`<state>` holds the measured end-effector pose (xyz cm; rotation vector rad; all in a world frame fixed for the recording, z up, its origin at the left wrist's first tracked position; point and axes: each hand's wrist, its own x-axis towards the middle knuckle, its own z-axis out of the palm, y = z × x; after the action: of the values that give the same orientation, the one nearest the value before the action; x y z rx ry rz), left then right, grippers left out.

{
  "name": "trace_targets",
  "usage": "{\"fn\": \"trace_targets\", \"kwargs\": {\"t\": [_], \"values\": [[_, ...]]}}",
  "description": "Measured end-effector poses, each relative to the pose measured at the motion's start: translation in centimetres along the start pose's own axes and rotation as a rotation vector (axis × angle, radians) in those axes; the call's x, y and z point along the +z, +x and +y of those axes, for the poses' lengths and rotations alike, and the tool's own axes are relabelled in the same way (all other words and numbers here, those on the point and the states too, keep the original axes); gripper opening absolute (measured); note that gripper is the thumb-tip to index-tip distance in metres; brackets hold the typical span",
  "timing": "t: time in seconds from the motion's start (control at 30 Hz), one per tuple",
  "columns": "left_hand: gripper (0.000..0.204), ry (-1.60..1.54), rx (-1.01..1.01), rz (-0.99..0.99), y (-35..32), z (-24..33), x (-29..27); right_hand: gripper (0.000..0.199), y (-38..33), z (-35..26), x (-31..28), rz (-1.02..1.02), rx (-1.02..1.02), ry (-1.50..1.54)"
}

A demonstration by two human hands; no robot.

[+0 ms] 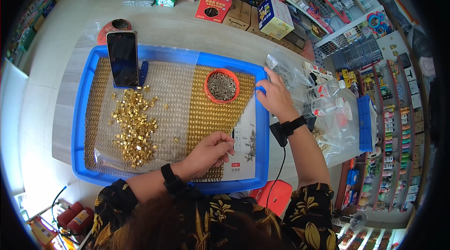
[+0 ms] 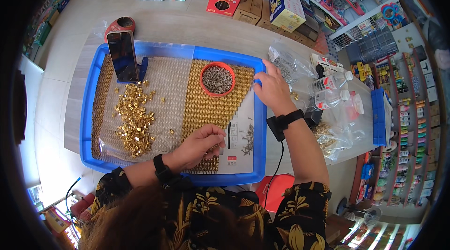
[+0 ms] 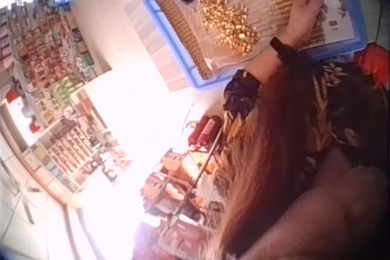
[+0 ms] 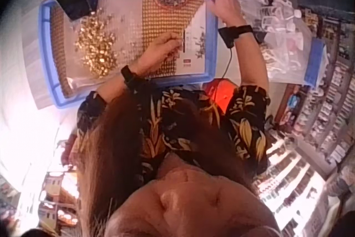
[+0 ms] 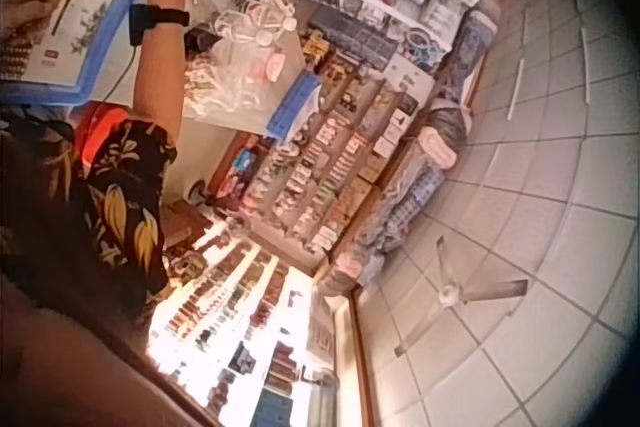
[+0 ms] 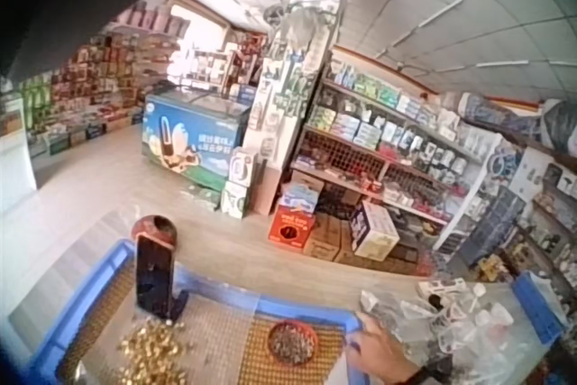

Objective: Sorting and placing small gold-colored beads onto a textured template mat on a workstation.

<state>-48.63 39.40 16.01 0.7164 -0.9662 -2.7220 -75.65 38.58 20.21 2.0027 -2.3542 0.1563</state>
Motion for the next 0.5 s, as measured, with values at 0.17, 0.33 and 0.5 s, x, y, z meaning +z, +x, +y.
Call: {"fn": "trace_targets", "kwargs": {"t": [0.17,0.33,0.5], "values": [[0.011,-0.025,0.001,0.005,0.0,-0.1,0.1,0.018,-0.6,0.3,0.2,0.051,-0.016,0.054],[0.012,-0.085,0.012,0.029,-0.1,0.6,0.1,0.015,-1.6,0.1,-0.4,0.116,-0.006,0.159],[0.019,-0.074,0.009,-0.003,0.2,0.4,-0.4,0.008,-3.7,-1.5,-2.2,0.042,-0.131,0.186]]}}
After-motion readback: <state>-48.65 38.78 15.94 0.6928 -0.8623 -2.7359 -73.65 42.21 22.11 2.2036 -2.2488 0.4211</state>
